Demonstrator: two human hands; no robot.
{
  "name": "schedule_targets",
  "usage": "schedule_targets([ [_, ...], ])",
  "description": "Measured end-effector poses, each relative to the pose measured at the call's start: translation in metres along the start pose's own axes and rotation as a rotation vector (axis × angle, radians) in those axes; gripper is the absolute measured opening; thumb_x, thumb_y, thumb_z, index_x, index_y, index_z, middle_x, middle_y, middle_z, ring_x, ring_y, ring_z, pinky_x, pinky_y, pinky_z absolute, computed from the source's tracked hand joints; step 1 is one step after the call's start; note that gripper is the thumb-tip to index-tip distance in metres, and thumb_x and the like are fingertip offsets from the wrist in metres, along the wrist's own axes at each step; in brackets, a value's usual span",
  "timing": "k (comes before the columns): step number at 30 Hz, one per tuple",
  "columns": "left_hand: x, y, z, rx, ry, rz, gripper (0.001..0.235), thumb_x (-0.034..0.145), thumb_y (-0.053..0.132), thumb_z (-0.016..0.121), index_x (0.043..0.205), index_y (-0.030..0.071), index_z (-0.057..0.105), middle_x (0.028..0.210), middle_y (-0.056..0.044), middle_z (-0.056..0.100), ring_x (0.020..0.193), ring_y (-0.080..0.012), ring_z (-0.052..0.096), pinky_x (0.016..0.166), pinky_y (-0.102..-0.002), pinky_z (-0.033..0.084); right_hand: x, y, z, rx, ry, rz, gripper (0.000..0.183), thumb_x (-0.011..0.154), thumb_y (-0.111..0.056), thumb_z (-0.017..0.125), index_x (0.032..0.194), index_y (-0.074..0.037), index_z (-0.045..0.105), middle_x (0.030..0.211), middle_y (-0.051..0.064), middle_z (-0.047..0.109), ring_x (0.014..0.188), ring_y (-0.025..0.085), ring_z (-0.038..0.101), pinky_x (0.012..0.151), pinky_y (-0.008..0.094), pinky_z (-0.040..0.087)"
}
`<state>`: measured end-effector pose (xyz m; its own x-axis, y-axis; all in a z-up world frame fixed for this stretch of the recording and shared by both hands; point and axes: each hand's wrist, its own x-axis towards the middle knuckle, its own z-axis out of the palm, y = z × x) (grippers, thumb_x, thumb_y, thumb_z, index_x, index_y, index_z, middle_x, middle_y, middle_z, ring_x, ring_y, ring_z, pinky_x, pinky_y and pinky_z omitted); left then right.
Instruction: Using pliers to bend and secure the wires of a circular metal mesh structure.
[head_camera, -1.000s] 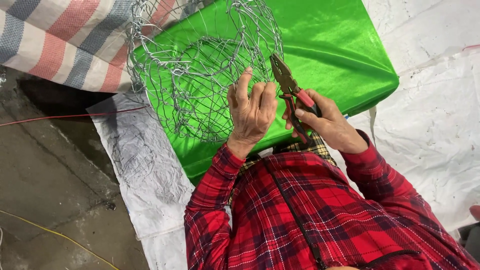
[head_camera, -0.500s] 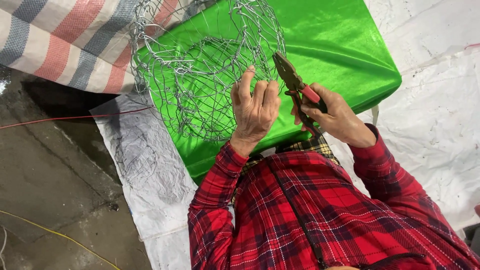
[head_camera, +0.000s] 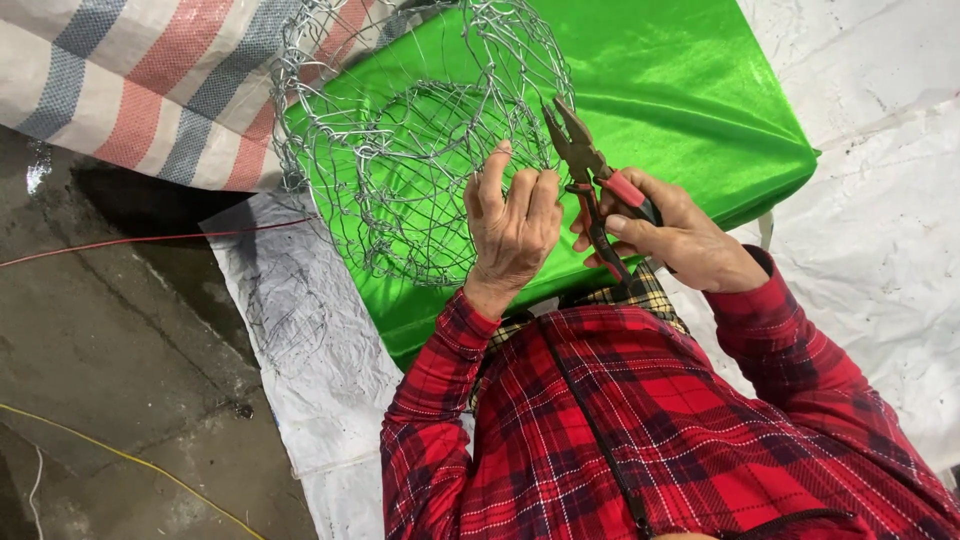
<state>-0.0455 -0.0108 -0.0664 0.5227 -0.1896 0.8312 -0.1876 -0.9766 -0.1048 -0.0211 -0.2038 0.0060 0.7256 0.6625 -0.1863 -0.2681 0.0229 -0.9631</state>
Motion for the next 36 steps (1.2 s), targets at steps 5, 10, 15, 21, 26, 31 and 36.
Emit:
schedule_targets([
  [5,-0.002,0.001,0.002,0.001,0.013,-0.003,0.014,0.093,0.008,0.049,0.090,0.014,0.061,0.080,-0.004,0.054,0.123,-0.0344,0.055,0.090,-0.046,0.046,0.007,0.019,-0.006,0.091,-0.024,-0.004,0.017,0.099,-0.010,0.062,0.111,0.000,0.057,0.076,0.000,0.040,0.069,0.013,0.058,0.070,0.044,0.067],
  [10,0.002,0.001,-0.001,0.013,0.022,-0.012,0.015,0.093,0.008,0.048,0.090,0.014,0.062,0.080,-0.004,0.054,0.120,-0.0342,0.057,0.087,-0.045,0.047,0.013,0.010,0.005,0.124,-0.044,-0.067,0.015,0.101,-0.010,0.060,0.112,0.000,0.055,0.073,-0.001,0.040,0.060,0.007,0.051,0.067,0.041,0.068],
  [15,0.001,0.000,0.000,0.008,0.031,-0.010,0.017,0.094,0.008,0.046,0.089,0.014,0.061,0.080,-0.004,0.054,0.119,-0.0337,0.057,0.086,-0.045,0.047,0.017,0.029,0.001,0.005,-0.009,-0.140,0.013,0.100,-0.009,0.062,0.107,0.001,0.057,0.071,0.003,0.046,0.061,0.016,0.065,0.054,0.037,0.065],
  [21,0.001,-0.001,0.001,-0.010,0.039,-0.015,0.016,0.095,0.007,0.048,0.087,0.014,0.061,0.079,-0.004,0.054,0.119,-0.0334,0.056,0.086,-0.044,0.047,0.021,0.052,-0.016,-0.037,-0.023,-0.147,0.007,0.101,-0.001,0.057,0.105,0.003,0.054,0.070,0.018,0.062,0.060,0.035,0.076,0.043,0.041,0.061],
  [26,-0.003,-0.001,0.004,-0.007,0.039,-0.011,0.016,0.095,0.007,0.050,0.085,0.014,0.060,0.078,-0.004,0.054,0.121,-0.0343,0.056,0.087,-0.045,0.046,0.018,0.037,-0.009,-0.267,0.045,-0.141,0.011,0.098,-0.005,0.065,0.104,0.000,0.057,0.070,0.014,0.060,0.063,0.027,0.071,0.047,0.036,0.053],
  [31,-0.003,-0.002,0.005,-0.019,0.048,-0.009,0.016,0.095,0.007,0.049,0.085,0.014,0.059,0.078,-0.004,0.053,0.123,-0.0346,0.054,0.086,-0.045,0.045,0.016,0.034,-0.004,-0.515,0.119,-0.146,0.019,0.096,-0.013,0.075,0.107,-0.005,0.062,0.074,0.012,0.057,0.072,0.023,0.061,0.058,0.038,0.044],
  [36,-0.005,0.000,0.005,-0.013,0.040,-0.011,0.016,0.096,0.008,0.048,0.087,0.015,0.060,0.078,-0.004,0.054,0.124,-0.0337,0.054,0.092,-0.046,0.043,-0.003,-0.003,-0.002,-0.351,-0.007,-0.046,0.010,0.098,-0.017,0.067,0.100,-0.008,0.063,0.070,0.001,0.053,0.068,0.014,0.054,0.056,0.031,0.045],
])
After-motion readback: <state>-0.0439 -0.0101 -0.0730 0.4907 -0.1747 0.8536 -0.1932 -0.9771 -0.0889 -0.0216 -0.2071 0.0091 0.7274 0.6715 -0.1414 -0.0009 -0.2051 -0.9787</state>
